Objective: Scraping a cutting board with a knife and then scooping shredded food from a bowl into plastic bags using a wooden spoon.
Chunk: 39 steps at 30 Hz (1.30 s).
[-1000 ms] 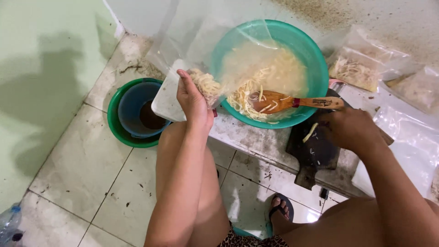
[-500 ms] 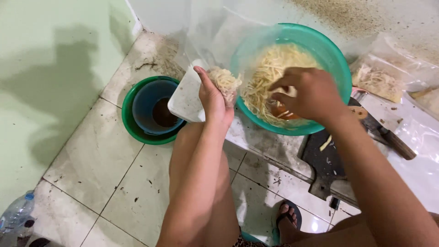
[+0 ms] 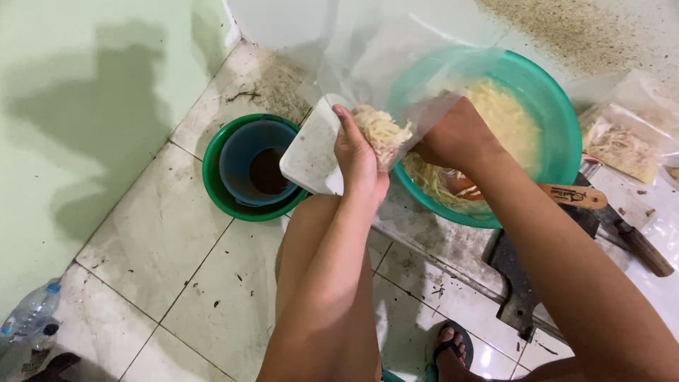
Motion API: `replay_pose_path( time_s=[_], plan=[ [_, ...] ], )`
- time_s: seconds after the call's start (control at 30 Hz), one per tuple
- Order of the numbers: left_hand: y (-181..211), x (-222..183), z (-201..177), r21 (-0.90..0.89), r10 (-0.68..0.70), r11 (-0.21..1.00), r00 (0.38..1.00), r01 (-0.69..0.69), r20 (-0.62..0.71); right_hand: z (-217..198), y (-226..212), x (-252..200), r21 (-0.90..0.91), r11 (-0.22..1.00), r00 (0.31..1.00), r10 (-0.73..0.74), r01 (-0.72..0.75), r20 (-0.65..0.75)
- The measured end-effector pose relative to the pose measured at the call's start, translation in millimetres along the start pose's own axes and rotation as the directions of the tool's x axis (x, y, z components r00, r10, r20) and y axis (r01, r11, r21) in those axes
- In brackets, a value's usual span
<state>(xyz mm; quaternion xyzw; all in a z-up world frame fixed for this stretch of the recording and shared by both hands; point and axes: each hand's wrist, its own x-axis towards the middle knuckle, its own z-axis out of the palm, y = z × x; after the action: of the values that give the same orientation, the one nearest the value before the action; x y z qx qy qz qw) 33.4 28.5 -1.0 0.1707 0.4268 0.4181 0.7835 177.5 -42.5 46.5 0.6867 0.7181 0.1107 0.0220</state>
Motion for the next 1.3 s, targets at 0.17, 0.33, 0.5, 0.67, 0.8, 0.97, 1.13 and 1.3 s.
replay_pose_path(
  time_s=[0.17, 0.33, 0.5, 0.67, 0.8, 0.97, 1.13, 1.3],
  plan=[
    [-2.8, 2.0, 2.3, -0.010, 0.040, 0.999, 0.999, -0.040, -0.001, -0.5, 3.5, -4.3, -0.018, 1.000, 1.000, -0.021, 0.022, 0.007],
    [-3.8, 3.1, -2.8, -0.037, 0.053, 0.998, 0.999, -0.053, 0.009, 1.3, 9.4, -8.0, -0.037, 0.999, 0.999, -0.040, 0.040, 0.011],
    [-4.2, -6.3, 1.4, -0.030, 0.110, 0.994, 0.994, -0.109, 0.007, -23.5, 26.3, -37.9, -0.036, 0.999, 0.998, 0.027, -0.030, -0.064],
    [13.0, -28.9, -0.1, -0.089, 0.155, 0.986, 0.966, -0.140, 0.206, -62.6, 27.8, -73.4, -0.092, 0.986, 0.979, 0.154, -0.142, 0.132],
    [11.4, -31.8, -0.1, -0.039, 0.167, 0.986, 0.967, -0.163, 0.193, -70.4, 27.8, -106.9, -0.056, 0.976, 0.962, 0.217, -0.210, 0.164],
    [6.0, -28.8, 1.3, -0.028, 0.221, 0.975, 0.950, -0.221, 0.219, -65.9, 24.7, -129.6, -0.130, 0.973, 0.960, 0.211, -0.189, 0.183],
    [11.3, -39.4, 1.1, 0.024, 0.201, 0.977, 0.950, -0.213, 0.237, -61.8, 20.9, -132.9, -0.030, 0.983, 0.977, 0.185, -0.182, 0.109],
    [7.7, -33.7, -0.5, 0.035, 0.238, 0.966, 0.938, -0.254, 0.252, -54.5, 21.0, -135.9, 0.131, 0.970, 0.978, 0.207, -0.205, -0.004]
  ],
)
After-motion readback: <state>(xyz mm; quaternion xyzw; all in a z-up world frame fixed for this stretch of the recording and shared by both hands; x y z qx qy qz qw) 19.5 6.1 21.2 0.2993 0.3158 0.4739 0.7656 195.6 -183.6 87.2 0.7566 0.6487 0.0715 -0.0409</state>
